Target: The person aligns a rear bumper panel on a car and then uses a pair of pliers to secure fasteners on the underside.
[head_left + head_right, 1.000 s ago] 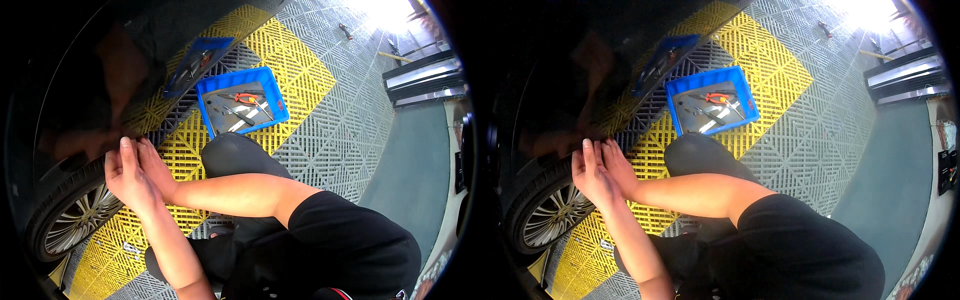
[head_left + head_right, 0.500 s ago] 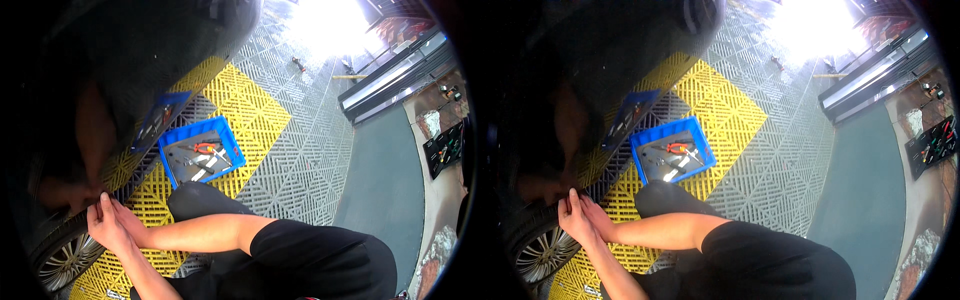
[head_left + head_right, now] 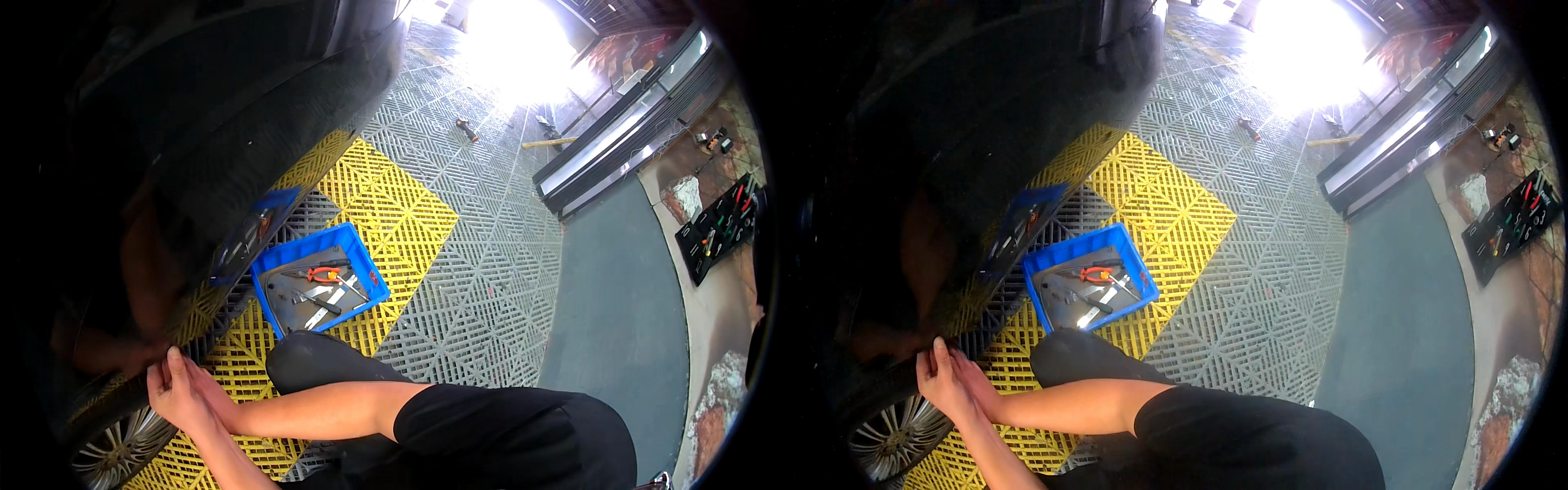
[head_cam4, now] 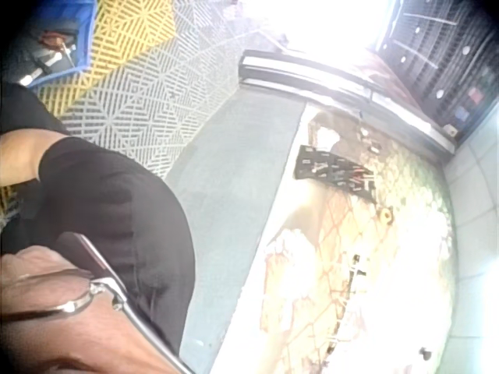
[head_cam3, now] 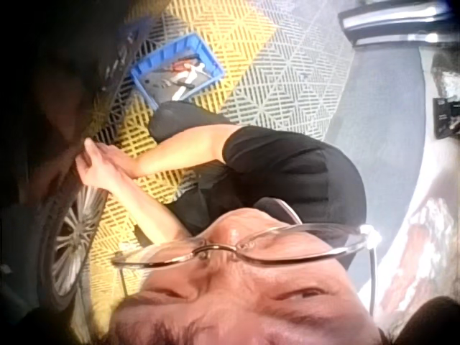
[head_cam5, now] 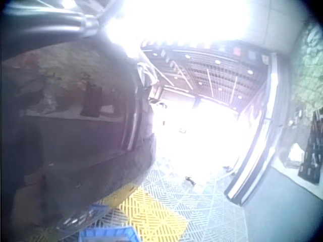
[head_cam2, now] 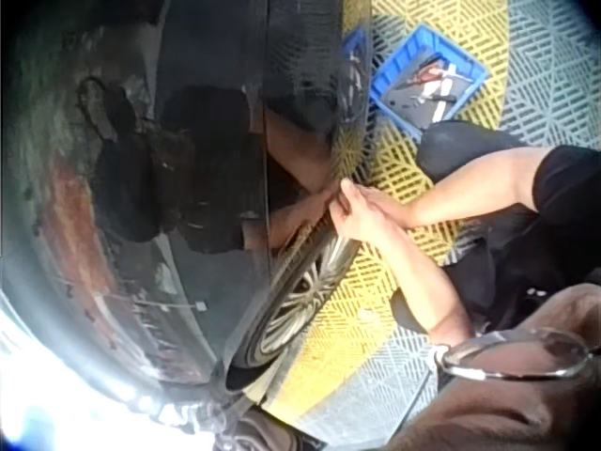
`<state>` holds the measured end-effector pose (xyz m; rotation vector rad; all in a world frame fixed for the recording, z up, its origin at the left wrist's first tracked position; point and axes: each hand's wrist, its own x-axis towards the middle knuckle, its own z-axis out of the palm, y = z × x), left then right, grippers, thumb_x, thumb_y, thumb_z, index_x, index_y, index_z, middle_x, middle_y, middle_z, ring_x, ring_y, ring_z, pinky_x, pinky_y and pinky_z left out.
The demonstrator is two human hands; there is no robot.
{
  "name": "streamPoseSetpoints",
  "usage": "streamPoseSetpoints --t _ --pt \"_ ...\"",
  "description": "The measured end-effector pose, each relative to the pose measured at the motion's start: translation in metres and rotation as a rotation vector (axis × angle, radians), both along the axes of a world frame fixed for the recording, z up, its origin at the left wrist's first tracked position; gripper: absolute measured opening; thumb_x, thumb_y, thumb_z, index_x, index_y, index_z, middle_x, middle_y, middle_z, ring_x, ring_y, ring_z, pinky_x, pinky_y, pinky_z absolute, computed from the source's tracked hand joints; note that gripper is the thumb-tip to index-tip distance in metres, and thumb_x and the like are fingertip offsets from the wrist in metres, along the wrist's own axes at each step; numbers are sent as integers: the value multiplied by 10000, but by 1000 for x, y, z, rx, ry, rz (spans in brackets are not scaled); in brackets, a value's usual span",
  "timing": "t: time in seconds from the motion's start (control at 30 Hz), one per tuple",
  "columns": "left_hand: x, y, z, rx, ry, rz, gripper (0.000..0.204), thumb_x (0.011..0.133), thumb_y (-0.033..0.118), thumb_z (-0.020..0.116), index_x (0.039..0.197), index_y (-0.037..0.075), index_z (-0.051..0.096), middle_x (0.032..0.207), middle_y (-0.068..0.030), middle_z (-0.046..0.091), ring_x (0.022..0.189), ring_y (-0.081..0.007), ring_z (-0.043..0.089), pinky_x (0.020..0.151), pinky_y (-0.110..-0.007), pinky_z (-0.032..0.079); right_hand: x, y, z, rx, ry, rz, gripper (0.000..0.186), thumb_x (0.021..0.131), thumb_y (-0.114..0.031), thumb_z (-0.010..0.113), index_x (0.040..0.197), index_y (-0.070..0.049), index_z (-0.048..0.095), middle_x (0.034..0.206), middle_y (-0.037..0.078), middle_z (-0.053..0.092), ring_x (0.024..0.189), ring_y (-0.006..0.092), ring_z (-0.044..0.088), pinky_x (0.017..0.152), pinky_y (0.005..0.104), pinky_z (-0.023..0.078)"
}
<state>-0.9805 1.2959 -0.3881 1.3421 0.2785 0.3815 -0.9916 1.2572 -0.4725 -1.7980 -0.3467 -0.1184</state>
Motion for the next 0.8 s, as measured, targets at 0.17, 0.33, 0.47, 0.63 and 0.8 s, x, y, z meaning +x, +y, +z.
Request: streamPoseSetpoints --t 0.17,0.33,0.47,0.63,0.8 --pt "-2 -1 -4 -50 -25 -25 171 927 93 755 936 -21 627 879 -1 632 780 -70 527 694 -217 425 -7 1 9 3 38 -16 576 911 -239 546 1431 -24 419 1464 221 427 1397 380 368 1094 458 359" --pt "0 2 -8 -60 -22 -12 212 932 84 747 1063 -36 632 990 -34 664 862 -110 573 763 -255 478 2 7 -3 19 65 0 573 893 -237 568 1400 -6 435 1454 231 437 1398 386 364 1125 455 341" --pt "2 14 -4 -15 -47 7 316 928 63 742 1184 -64 609 1115 -87 688 972 -154 625 871 -287 495 1 -10 21 -42 4 -21 624 837 -196 659 1375 21 431 1442 274 440 1370 430 401 1146 463 356" --pt "2 11 -7 8 -35 -103 266 936 20 713 1172 -57 616 1124 -82 686 991 -125 619 922 -269 486 -6 -93 77 -257 208 269 633 843 -188 657 1416 -18 448 1364 251 548 1121 425 621 919 486 533" --pt "2 13 -6 -4 -91 -41 297 913 -6 726 1180 -72 615 1169 -114 675 1046 -146 618 993 -281 465 -3 -211 73 -616 152 -58 344 900 -280 613 1199 -133 700 1113 149 716 1007 361 690 874 458 561"
